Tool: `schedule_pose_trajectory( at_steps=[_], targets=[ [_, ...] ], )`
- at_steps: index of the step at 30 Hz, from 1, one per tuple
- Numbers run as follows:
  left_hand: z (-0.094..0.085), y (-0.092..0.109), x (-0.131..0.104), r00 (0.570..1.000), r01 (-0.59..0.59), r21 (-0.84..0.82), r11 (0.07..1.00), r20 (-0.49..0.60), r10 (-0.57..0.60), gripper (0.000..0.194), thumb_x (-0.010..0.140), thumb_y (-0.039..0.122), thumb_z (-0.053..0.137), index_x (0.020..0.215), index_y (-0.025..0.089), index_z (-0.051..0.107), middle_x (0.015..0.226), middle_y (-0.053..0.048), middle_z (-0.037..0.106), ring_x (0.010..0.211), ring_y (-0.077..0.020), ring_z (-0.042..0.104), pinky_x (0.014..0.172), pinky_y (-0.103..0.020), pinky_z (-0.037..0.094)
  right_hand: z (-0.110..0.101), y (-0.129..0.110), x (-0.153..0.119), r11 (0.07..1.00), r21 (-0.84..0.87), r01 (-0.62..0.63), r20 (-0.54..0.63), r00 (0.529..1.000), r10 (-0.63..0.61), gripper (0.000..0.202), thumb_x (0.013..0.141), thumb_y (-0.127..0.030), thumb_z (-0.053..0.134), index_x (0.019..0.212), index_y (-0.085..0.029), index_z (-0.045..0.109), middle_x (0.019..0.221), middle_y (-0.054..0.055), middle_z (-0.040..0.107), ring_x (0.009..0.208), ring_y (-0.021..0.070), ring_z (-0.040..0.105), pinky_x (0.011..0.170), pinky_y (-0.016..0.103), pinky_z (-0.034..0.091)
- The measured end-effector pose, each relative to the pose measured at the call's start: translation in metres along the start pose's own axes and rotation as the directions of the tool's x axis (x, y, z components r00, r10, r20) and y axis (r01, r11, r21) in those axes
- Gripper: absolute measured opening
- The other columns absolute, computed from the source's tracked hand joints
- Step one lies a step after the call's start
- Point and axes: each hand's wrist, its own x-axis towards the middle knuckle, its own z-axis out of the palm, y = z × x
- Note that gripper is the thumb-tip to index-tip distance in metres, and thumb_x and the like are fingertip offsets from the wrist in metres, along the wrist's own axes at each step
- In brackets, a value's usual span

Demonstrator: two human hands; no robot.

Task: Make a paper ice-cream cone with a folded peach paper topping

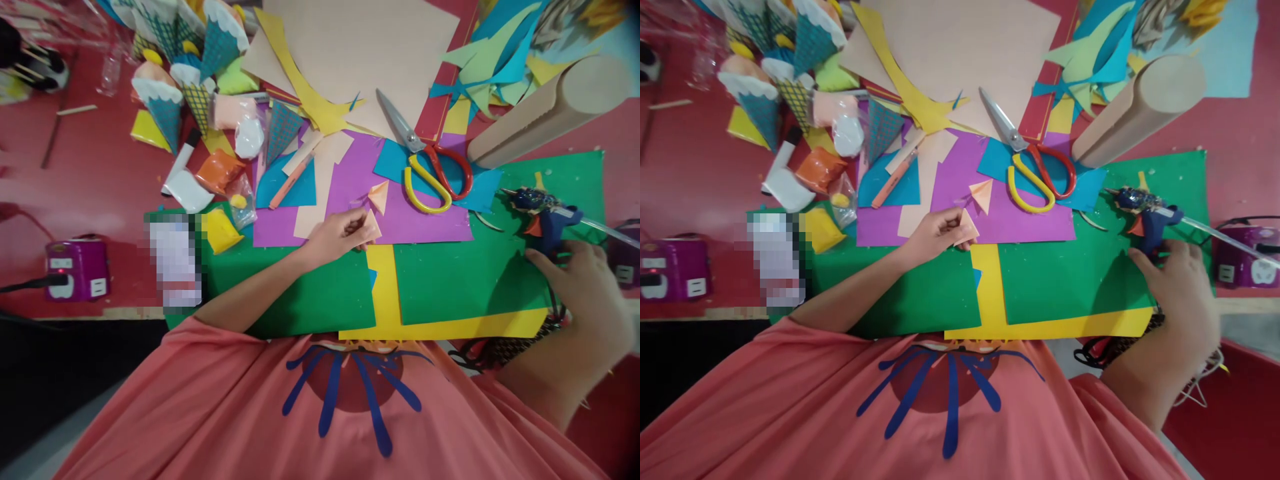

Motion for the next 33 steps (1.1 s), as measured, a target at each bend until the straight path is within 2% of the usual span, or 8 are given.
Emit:
schedule_pose_trajectory(
  at_steps=[6, 10, 14, 16, 18, 23, 25, 33],
  targets=[
    [0.0, 0.002, -0.001, 1.0, 0.013, 0.013, 1.0, -0.011, -0.013, 0.029, 0.085, 0.043, 0.055, 0.075, 0.016, 0.051, 0.072, 0.0, 0.064, 0.062, -0.0067, 0.064, 0.058, -0.018, 0.052, 0.005, -0.03, 0.031, 0.949, 0.123, -0.29, 0.028, 0.957, 0.289, 0.045, 0.056, -0.041, 0.081, 0.051, -0.027, 0.039, 0.045, -0.004, 0.038, 0.041, 0.0121, 0.032, 0.048, 0.036, 0.028],
    [0.0, 0.001, -0.001, 1.0, 0.027, -0.014, 1.0, -0.012, -0.027, 0.031, 0.084, 0.045, 0.057, 0.075, 0.016, 0.05, 0.068, 0.0, 0.065, 0.059, -0.0067, 0.064, 0.055, -0.018, 0.052, 0.013, -0.031, 0.036, 0.744, 0.576, -0.338, -0.053, 0.893, 0.446, 0.032, 0.052, -0.032, 0.083, 0.061, -0.027, 0.053, 0.054, 0.004, 0.058, 0.042, 0.0154, 0.046, 0.049, 0.04, 0.035],
    [-0.003, 0.002, -0.001, 0.999, 0.042, 0.009, 0.999, -0.008, -0.042, 0.032, 0.087, 0.046, 0.054, 0.076, 0.017, 0.048, 0.062, 0.002, 0.062, 0.048, -0.0038, 0.056, 0.046, -0.015, 0.044, 0.015, -0.044, 0.028, 0.492, 0.87, -0.014, -0.181, 0.921, 0.345, 0.033, 0.044, -0.038, 0.083, 0.068, -0.028, 0.063, 0.068, 0.013, 0.069, 0.043, 0.0185, 0.053, 0.046, 0.042, 0.036],
    [-0.005, 0.004, -0.002, 0.999, 0.044, 0.031, 0.999, -0.008, -0.043, 0.032, 0.089, 0.047, 0.052, 0.077, 0.018, 0.048, 0.057, 0.004, 0.057, 0.042, -0.0025, 0.049, 0.04, -0.015, 0.037, 0.008, -0.059, 0.021, 0.417, 0.908, -0.049, -0.084, 0.952, 0.295, 0.025, 0.044, -0.034, 0.081, 0.06, -0.025, 0.064, 0.062, 0.013, 0.065, 0.041, 0.0164, 0.05, 0.042, 0.039, 0.032],
    [-0.007, 0.005, -0.001, 0.999, 0.038, 0.04, 0.998, -0.013, -0.037, 0.034, 0.089, 0.05, 0.052, 0.076, 0.019, 0.048, 0.052, 0.006, 0.051, 0.04, -0.0024, 0.043, 0.038, -0.016, 0.031, 0.0, -0.076, 0.016, 0.359, 0.905, -0.229, 0.197, 0.973, 0.124, 0.022, 0.043, -0.025, 0.077, 0.063, -0.023, 0.067, 0.055, 0.008, 0.06, 0.04, 0.0152, 0.048, 0.04, 0.036, 0.029],
    [-0.008, 0.003, 0.0, 0.998, -0.041, -0.016, 0.999, -0.055, 0.04, 0.036, 0.088, 0.049, 0.051, 0.069, 0.019, 0.043, 0.055, 0.007, 0.034, 0.045, -0.0035, 0.033, 0.042, -0.019, 0.027, -0.005, -0.121, 0.011, 0.289, 0.893, -0.344, 0.408, 0.891, -0.201, 0.015, 0.048, -0.021, 0.071, 0.061, -0.02, 0.063, 0.053, 0.002, 0.059, 0.043, 0.0123, 0.054, 0.041, 0.03, 0.038],
    [-0.008, 0.002, 0.001, 0.996, -0.01, -0.065, 0.998, -0.093, 0.004, 0.033, 0.088, 0.044, 0.052, 0.069, 0.019, 0.04, 0.059, 0.007, 0.03, 0.047, -0.0033, 0.031, 0.044, -0.018, 0.026, -0.001, -0.14, 0.011, 0.304, 0.858, -0.414, 0.506, 0.784, -0.358, 0.013, 0.057, -0.027, 0.069, 0.064, -0.018, 0.063, 0.057, 0.004, 0.063, 0.039, 0.0127, 0.054, 0.035, 0.027, 0.035],
    [-0.008, 0.002, 0.0, 0.993, -0.017, -0.141, 0.99, -0.117, 0.001, 0.027, 0.091, 0.035, 0.047, 0.07, 0.018, 0.04, 0.056, 0.007, 0.035, 0.047, -0.003, 0.032, 0.046, -0.017, 0.026, 0.02, -0.177, 0.008, 0.205, 0.872, -0.444, 0.48, 0.694, -0.537, 0.022, 0.067, -0.036, 0.074, 0.068, -0.016, 0.064, 0.064, 0.005, 0.071, 0.035, 0.0107, 0.054, 0.031, 0.023, 0.032]
  ],
)
